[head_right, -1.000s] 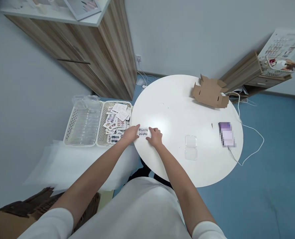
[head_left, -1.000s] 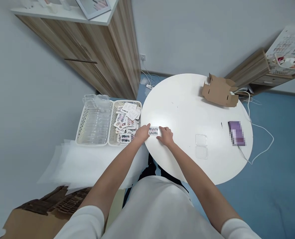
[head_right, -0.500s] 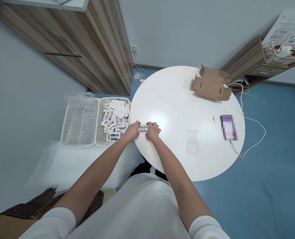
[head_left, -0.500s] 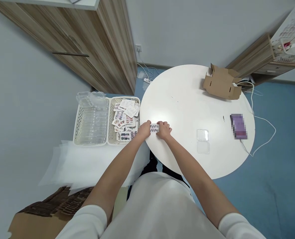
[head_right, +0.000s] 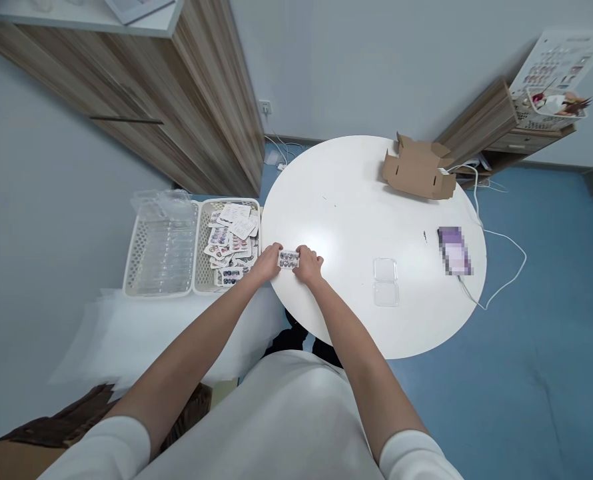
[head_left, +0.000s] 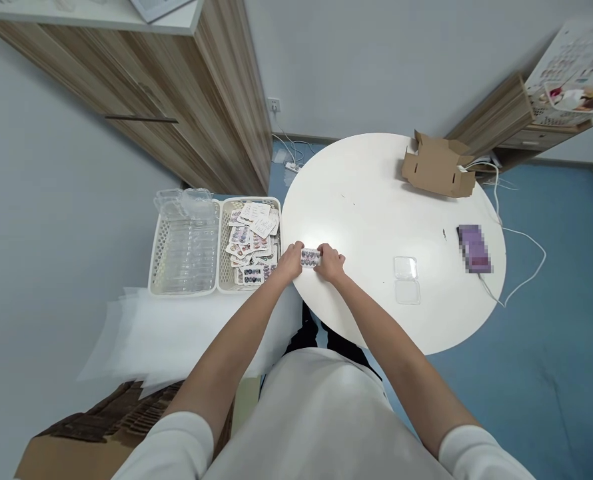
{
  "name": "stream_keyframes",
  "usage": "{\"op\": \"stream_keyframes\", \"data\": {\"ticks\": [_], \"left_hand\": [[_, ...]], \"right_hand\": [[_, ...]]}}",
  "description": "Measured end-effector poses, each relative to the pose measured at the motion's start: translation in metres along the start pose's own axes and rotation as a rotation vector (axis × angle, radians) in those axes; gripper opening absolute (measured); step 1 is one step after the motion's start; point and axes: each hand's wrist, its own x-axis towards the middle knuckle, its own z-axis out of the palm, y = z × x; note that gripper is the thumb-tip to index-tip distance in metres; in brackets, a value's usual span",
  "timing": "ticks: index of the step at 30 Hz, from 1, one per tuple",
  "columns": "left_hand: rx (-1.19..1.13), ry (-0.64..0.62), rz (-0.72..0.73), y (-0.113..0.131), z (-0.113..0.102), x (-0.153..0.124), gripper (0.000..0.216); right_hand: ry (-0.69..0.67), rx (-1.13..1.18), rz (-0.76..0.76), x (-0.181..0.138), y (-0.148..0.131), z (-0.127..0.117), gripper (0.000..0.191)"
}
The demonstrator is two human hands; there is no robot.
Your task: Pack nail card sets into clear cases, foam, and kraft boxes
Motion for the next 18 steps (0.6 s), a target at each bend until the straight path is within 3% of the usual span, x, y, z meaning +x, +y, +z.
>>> {"op": "stream_keyframes", "data": {"ticks": [10, 18], "left_hand": [[-0.173, 0.053, 0.203, 0.004, 0.006, -0.016, 0.058], [-0.218, 0.098, 0.273, 0.040, 0.023, -0.045, 0.061]], "right_hand": [[0.090, 0.184, -0.152, -0.033, 0.024, 0.002, 0.056], [0.105, 0.289, -0.224, -0.070, 0.061, -0.020, 0.066]]}}
